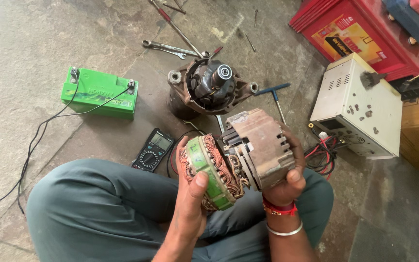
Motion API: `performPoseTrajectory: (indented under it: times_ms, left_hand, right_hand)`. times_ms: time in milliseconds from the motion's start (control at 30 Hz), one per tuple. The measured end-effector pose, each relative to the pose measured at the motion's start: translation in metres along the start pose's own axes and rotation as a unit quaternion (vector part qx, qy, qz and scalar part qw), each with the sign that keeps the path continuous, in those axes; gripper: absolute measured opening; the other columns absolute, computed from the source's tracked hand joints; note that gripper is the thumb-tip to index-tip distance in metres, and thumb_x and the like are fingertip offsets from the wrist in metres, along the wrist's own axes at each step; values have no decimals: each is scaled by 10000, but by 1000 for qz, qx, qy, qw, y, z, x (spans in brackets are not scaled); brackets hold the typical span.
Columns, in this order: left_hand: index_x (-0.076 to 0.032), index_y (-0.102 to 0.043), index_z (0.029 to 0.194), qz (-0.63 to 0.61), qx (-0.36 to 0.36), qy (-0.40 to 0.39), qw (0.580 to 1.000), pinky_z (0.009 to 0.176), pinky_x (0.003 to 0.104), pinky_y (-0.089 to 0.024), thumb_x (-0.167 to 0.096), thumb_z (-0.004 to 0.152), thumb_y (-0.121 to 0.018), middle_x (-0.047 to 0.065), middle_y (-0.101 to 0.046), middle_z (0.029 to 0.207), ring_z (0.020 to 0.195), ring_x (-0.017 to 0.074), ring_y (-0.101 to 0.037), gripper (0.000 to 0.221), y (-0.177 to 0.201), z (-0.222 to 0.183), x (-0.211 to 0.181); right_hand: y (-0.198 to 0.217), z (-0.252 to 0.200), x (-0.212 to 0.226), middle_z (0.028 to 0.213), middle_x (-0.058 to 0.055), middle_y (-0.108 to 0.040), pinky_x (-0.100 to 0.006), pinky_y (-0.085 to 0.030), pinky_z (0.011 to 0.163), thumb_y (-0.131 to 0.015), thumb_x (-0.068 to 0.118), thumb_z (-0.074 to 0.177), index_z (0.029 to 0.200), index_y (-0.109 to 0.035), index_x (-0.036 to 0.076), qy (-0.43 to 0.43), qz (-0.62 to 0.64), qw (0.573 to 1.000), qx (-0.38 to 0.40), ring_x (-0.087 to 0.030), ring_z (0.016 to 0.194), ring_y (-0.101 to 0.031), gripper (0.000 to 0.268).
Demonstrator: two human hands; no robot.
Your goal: The person disassembles an alternator by hand, separates the stator and the housing, and touches the internal components with multimeter probes while the unit is connected to a battery.
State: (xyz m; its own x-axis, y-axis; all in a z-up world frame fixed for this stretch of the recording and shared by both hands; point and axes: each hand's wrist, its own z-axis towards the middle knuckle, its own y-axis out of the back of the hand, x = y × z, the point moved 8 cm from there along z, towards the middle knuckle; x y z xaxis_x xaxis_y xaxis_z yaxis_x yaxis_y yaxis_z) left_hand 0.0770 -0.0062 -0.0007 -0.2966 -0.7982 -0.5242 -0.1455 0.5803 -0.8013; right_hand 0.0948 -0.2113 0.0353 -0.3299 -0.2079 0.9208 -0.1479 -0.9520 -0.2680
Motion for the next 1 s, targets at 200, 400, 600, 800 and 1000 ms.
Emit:
performPoseTrajectory:
  times_ms: [200,400,600,800,1000]
  left_hand:
    - [-81,-115,1624,4,-12,-19,1000,1154,475,-381,-613,767,-752,161,-435,1487,1393,292,-451,1193,1,-1,-5]
    - [-51,-131,1613,15,-20,-36,999,1153,462,-391,-616,782,-747,161,-464,1464,1377,284,-467,1179,3,-1,-10]
    - [-35,-155,1603,30,-20,-49,998,1152,431,-394,-543,786,-766,157,-491,1439,1343,269,-494,1140,4,-2,-15]
    - [-71,-193,1582,18,-38,-38,998,1114,431,-426,-473,800,-772,121,-498,1412,1311,250,-512,1053,5,-4,-16]
    - [-46,-278,1552,-17,-26,-56,998,1093,446,-460,-466,830,-748,135,-504,1382,1283,255,-522,959,-2,-4,-15]
  right_hand:
    - [1,-6,-6,1358,-177,-602,-449,-496,1071,-673,577,869,1437,-513,-25,-30,-26,999,-36,-307,1258,-602,843]
    - [8,-12,-21,1318,-153,-629,-419,-499,1042,-626,598,921,1423,-526,-48,-55,5,997,-55,-280,1204,-615,824]
    - [21,-18,-41,1349,-146,-631,-430,-498,1072,-617,604,906,1418,-540,-34,-94,73,989,-82,-287,1230,-622,822]
    - [25,-21,-46,1342,-147,-641,-443,-503,1063,-620,602,914,1405,-555,-42,-95,78,989,-87,-292,1219,-633,812]
    - [11,-18,-46,1369,-142,-625,-434,-504,1068,-620,581,905,1449,-512,-9,-131,126,981,-69,-285,1242,-621,809]
